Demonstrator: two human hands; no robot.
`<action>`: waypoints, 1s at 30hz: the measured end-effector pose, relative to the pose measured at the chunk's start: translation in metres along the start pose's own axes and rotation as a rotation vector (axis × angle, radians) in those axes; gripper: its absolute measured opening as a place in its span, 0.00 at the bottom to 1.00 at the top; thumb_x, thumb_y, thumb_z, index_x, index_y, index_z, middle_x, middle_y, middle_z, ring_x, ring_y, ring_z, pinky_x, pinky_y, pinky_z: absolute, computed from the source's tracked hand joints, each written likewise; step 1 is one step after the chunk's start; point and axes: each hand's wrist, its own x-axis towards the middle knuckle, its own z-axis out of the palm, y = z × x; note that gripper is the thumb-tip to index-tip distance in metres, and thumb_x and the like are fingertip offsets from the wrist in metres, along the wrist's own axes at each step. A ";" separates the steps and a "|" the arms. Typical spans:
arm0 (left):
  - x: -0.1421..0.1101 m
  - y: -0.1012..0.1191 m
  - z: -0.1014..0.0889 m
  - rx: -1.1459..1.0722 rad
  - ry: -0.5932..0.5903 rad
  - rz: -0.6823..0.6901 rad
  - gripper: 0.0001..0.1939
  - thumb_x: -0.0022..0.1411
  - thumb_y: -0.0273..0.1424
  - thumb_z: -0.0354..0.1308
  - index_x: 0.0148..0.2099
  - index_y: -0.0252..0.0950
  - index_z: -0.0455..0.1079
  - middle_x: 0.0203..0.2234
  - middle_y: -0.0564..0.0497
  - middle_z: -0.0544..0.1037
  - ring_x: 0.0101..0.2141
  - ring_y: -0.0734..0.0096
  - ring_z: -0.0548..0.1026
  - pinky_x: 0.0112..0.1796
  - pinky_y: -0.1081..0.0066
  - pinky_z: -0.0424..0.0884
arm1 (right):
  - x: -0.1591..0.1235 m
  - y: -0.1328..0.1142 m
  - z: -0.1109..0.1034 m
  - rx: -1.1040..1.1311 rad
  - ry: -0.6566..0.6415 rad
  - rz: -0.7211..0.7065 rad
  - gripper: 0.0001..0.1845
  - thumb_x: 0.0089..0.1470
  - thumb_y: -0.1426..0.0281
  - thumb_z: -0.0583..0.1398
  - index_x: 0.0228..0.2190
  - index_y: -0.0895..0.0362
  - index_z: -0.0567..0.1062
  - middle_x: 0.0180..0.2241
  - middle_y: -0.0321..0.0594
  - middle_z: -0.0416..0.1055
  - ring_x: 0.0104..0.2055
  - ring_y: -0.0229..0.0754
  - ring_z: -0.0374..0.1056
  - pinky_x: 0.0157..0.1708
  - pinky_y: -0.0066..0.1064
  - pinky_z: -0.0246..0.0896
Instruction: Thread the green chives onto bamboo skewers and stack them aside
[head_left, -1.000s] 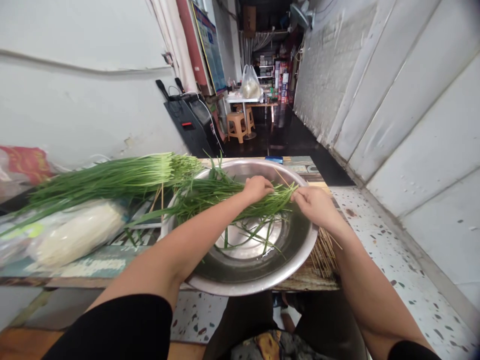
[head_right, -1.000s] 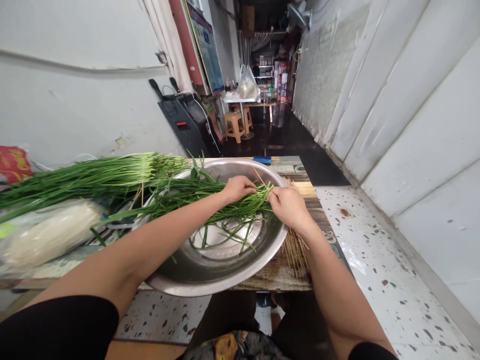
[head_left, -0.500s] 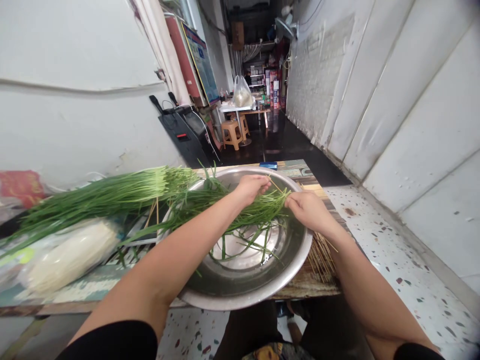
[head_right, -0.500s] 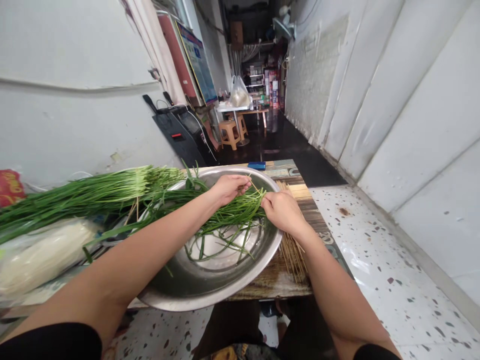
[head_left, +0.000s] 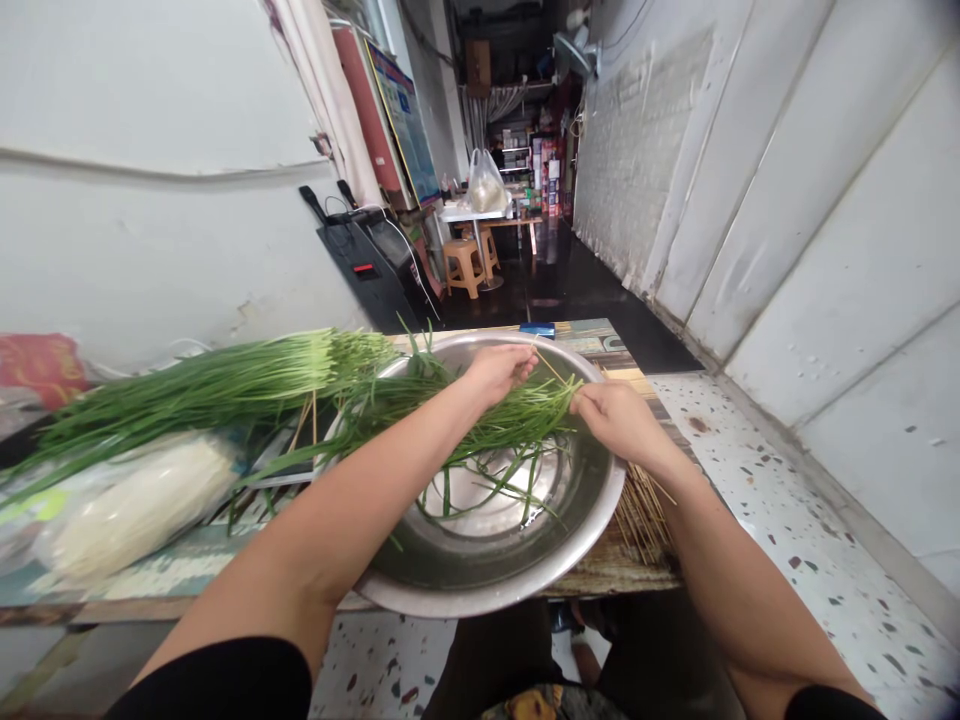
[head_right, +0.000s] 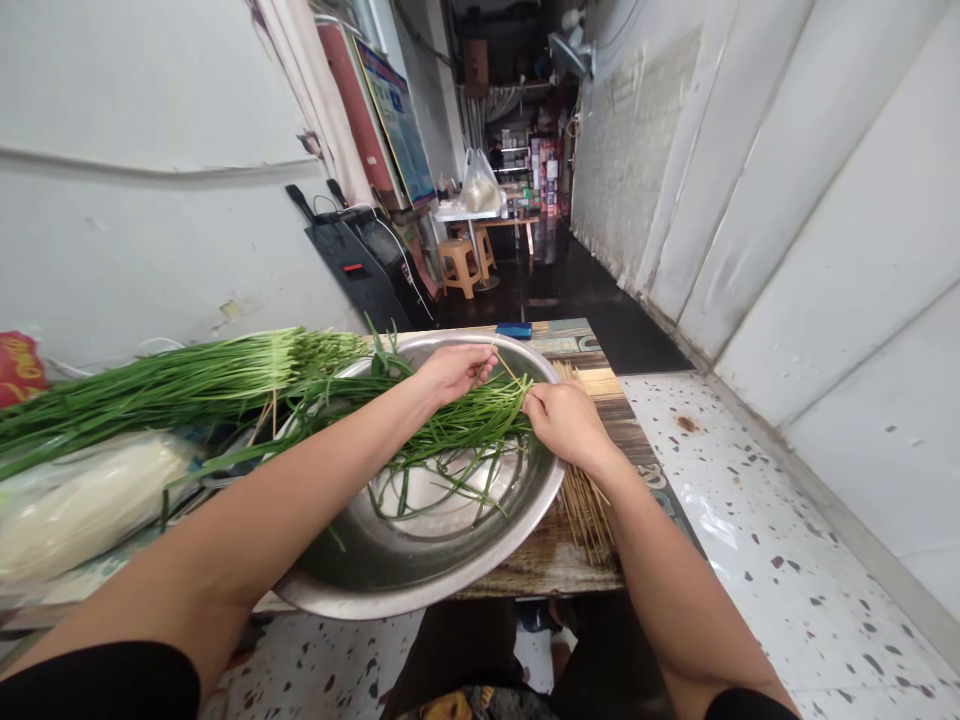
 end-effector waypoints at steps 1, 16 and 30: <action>0.000 0.000 0.000 0.000 -0.001 0.002 0.05 0.55 0.16 0.56 0.31 0.27 0.71 0.19 0.49 0.73 0.19 0.82 0.68 0.22 0.80 0.63 | 0.000 0.000 0.000 0.000 -0.001 0.005 0.15 0.53 0.74 0.50 0.22 0.57 0.73 0.22 0.37 0.72 0.27 0.38 0.64 0.32 0.28 0.51; -0.001 0.001 -0.001 -0.015 -0.002 0.000 0.06 0.56 0.16 0.54 0.33 0.27 0.71 0.18 0.50 0.73 0.18 0.83 0.68 0.21 0.82 0.62 | 0.000 0.001 0.001 -0.009 -0.004 0.021 0.15 0.53 0.73 0.50 0.22 0.57 0.73 0.22 0.38 0.71 0.27 0.39 0.64 0.32 0.29 0.52; 0.001 -0.001 -0.002 -0.013 -0.017 -0.001 0.05 0.56 0.17 0.55 0.32 0.27 0.71 0.19 0.50 0.73 0.19 0.83 0.68 0.21 0.81 0.63 | 0.001 0.002 0.001 -0.021 -0.012 0.015 0.15 0.54 0.72 0.50 0.22 0.57 0.73 0.21 0.37 0.70 0.26 0.38 0.63 0.33 0.28 0.52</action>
